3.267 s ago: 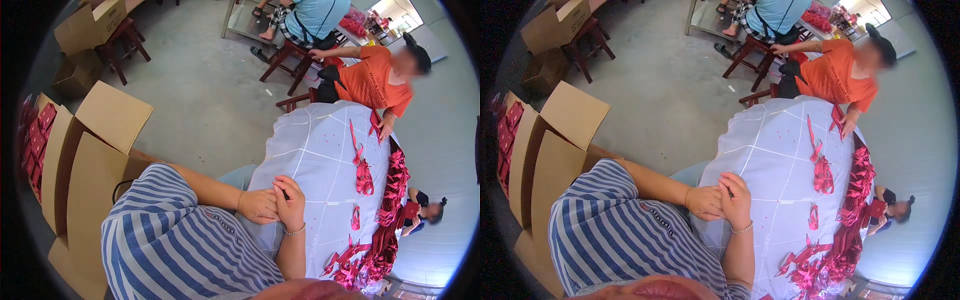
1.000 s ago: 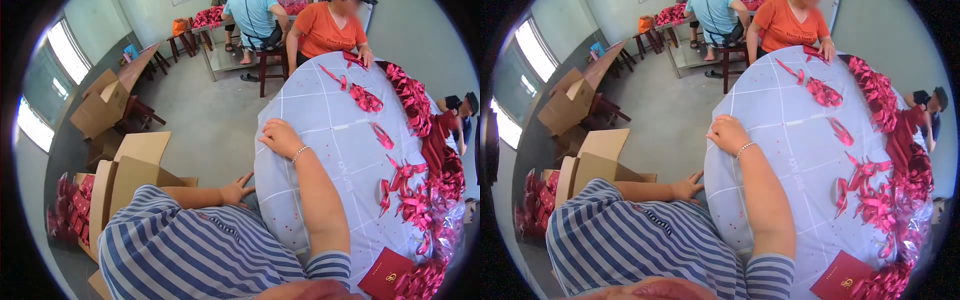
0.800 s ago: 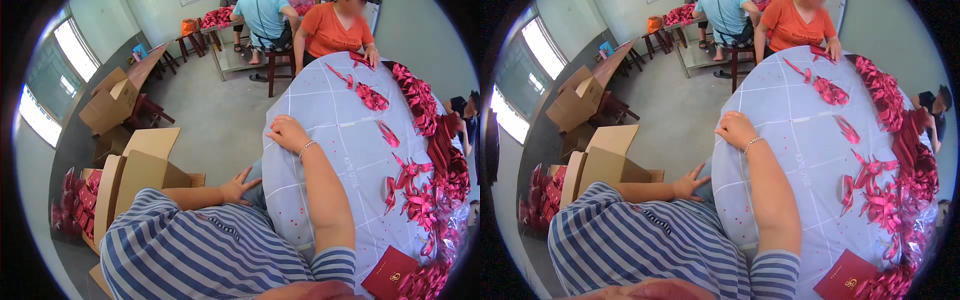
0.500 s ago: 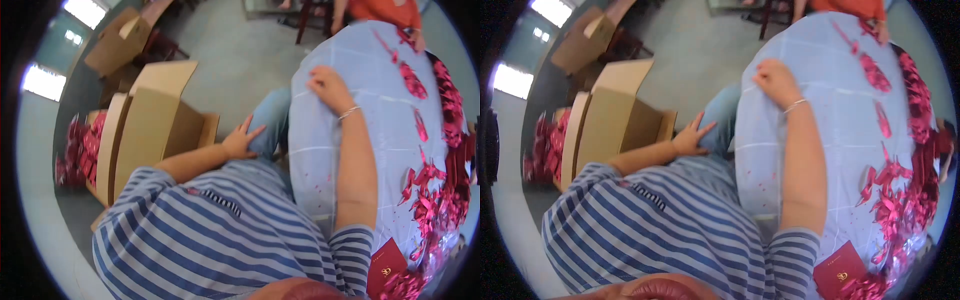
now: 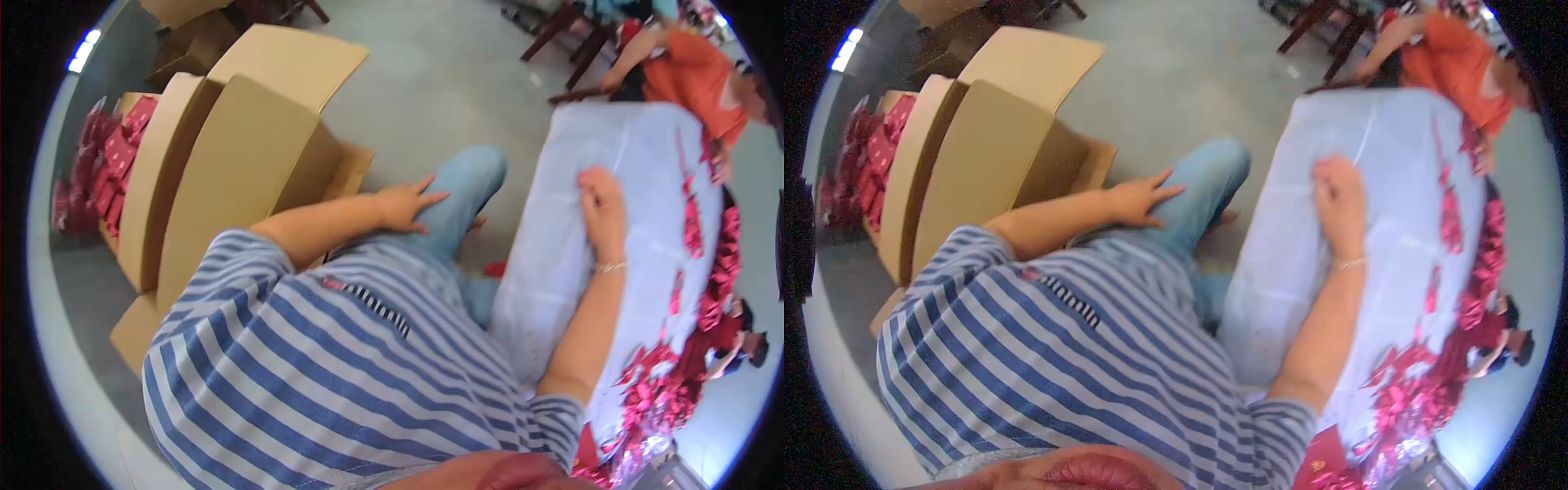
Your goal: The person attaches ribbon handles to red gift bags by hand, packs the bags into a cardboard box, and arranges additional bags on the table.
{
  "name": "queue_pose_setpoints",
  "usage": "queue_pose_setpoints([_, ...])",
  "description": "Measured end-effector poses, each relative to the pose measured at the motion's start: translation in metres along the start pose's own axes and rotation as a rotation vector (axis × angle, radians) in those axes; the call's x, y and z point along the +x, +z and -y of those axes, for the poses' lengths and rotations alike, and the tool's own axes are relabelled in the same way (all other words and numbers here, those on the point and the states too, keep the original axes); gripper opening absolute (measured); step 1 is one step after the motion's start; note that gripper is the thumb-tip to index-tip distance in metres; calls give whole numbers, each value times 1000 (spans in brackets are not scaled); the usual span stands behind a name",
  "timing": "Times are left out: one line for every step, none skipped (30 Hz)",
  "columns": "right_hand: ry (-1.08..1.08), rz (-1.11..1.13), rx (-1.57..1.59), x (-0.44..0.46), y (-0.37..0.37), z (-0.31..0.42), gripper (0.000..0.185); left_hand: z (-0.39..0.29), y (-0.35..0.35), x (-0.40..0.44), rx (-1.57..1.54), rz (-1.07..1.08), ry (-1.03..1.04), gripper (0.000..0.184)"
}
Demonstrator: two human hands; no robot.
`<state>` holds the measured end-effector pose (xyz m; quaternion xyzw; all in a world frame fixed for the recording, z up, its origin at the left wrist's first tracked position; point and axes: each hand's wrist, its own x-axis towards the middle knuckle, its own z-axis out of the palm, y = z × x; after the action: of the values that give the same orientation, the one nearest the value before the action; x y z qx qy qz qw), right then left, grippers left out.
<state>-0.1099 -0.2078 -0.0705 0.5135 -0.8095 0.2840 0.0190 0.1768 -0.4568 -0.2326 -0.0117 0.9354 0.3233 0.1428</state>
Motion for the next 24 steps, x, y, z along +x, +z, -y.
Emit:
queue_pose_setpoints([-24,6,51,3,-1,3,14,-2,-5,1,-11,32,-20,95])
queue_pose_setpoints([-19,-11,24,3,0,7,13,-4,-8,3,-24,66,-39,95])
queue_pose_setpoints([-36,15,-29,3,0,7,11,-2,-6,6,-27,63,-40,95])
queue_pose_setpoints([-53,40,-79,5,-2,7,10,1,-2,9,-30,59,-45,96])
queue_pose_setpoints([-49,40,-73,6,-3,12,9,2,-1,11,-25,54,-61,96])
queue_pose_setpoints([-40,40,-56,8,-5,16,7,1,-2,16,-18,57,-85,97])
queue_pose_setpoints([-40,53,-38,9,-8,19,8,-4,-7,20,-20,22,-85,97])
queue_pose_setpoints([-35,67,-13,9,-9,22,8,-9,-14,19,11,68,-131,96])
queue_pose_setpoints([-24,55,14,10,-9,26,8,-12,-22,16,46,119,-184,95])
queue_pose_setpoints([-39,56,26,10,-11,27,8,-16,-34,14,48,111,-202,95])
queue_pose_setpoints([-21,63,35,10,-12,28,8,-21,-49,13,96,178,-224,91])
queue_pose_setpoints([-2,73,47,9,-12,30,7,-27,-63,10,140,250,-248,89])
queue_pose_setpoints([19,76,67,9,-12,32,7,-29,-76,1,153,92,-240,85])
queue_pose_setpoints([0,71,59,7,-12,28,7,-33,-91,-12,165,-63,-235,82])
queue_pose_setpoints([-23,71,64,6,-10,23,7,-47,-119,-29,223,-212,-295,78])
queue_pose_setpoints([-8,63,45,5,-10,24,7,-49,-142,-47,330,-343,-337,75])
queue_pose_setpoints([2,69,37,3,-11,28,7,-51,-166,-70,417,-500,-390,73])
queue_pose_setpoints([-4,78,18,1,-9,25,7,-50,-184,-94,506,-662,-497,69])
queue_pose_setpoints([-27,83,-4,3,-7,22,7,-46,-197,-123,615,-830,-606,65])
queue_pose_setpoints([-30,121,3,6,-7,22,7,-39,-208,-159,676,-923,-730,63])
queue_pose_setpoints([-30,147,-4,6,-6,23,7,-31,-219,-189,744,-1023,-833,62])
queue_pose_setpoints([-62,163,32,5,-3,27,7,-9,-219,-220,801,-1112,-961,61])
queue_pose_setpoints([-40,146,32,2,-3,32,8,7,-212,-253,849,-1208,-1071,61])
queue_pose_setpoints([-14,123,26,2,-5,33,10,-1,-208,-277,696,-1138,-1267,65])
